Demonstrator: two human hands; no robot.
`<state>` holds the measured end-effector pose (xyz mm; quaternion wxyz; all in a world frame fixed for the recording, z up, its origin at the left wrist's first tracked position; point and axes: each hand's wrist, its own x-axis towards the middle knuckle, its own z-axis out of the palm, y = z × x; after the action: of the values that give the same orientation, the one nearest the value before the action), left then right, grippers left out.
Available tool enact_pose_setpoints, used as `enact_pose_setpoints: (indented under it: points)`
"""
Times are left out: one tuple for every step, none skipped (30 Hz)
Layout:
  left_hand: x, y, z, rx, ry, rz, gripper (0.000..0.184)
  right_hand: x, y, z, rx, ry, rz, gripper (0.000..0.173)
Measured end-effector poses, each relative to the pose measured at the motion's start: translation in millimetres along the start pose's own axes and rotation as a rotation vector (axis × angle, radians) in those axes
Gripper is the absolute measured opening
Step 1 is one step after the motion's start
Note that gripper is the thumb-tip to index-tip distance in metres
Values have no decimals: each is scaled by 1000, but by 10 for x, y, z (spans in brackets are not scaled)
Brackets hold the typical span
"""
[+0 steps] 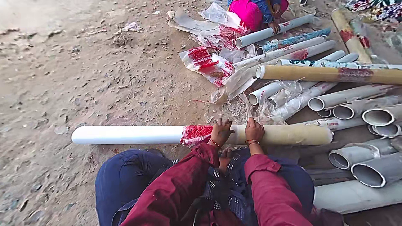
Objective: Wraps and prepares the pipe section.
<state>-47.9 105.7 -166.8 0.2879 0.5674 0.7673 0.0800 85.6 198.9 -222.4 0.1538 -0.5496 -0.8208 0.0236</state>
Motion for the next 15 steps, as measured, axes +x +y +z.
enact_pose_setpoints:
  points:
    - [55,15,1,-4,-1,6,50,5,8,13,19,14,3,33]
    - [103,21,0,-35,-36,-12,48,2,10,19,37,16,8,33]
    - [131,26,7,-67,-82,-46,44,-5,9,21,56,12,18,32]
    - [138,31,16,-94,-111,-71,40,-1,5,11,76,-11,40,31]
    - [145,37,38,-110,-116,-79,38,18,0,-6,89,-40,64,31]
    - [144,50,68,-107,-103,-73,38,45,-2,-14,103,-53,84,31]
    - [132,59,109,-87,-85,-57,39,64,2,0,120,-43,96,30]
    - [110,56,164,-51,-61,-29,40,69,3,15,134,-36,110,29]
    - [88,42,230,-18,-32,5,41,63,9,36,142,-20,118,29]
    - [73,19,293,-3,-1,39,41,58,16,53,150,-5,125,28]
    - [60,-14,361,-6,52,83,40,50,28,72,152,14,129,28]
    - [47,-46,428,-13,113,125,39,39,39,91,152,41,128,28]
    - [36,-79,497,-18,188,172,37,25,47,107,151,66,128,27]
    - [29,-112,567,-24,266,221,35,10,53,118,146,89,129,27]
    - [21,-137,625,-30,334,264,32,-1,53,120,144,97,135,27]
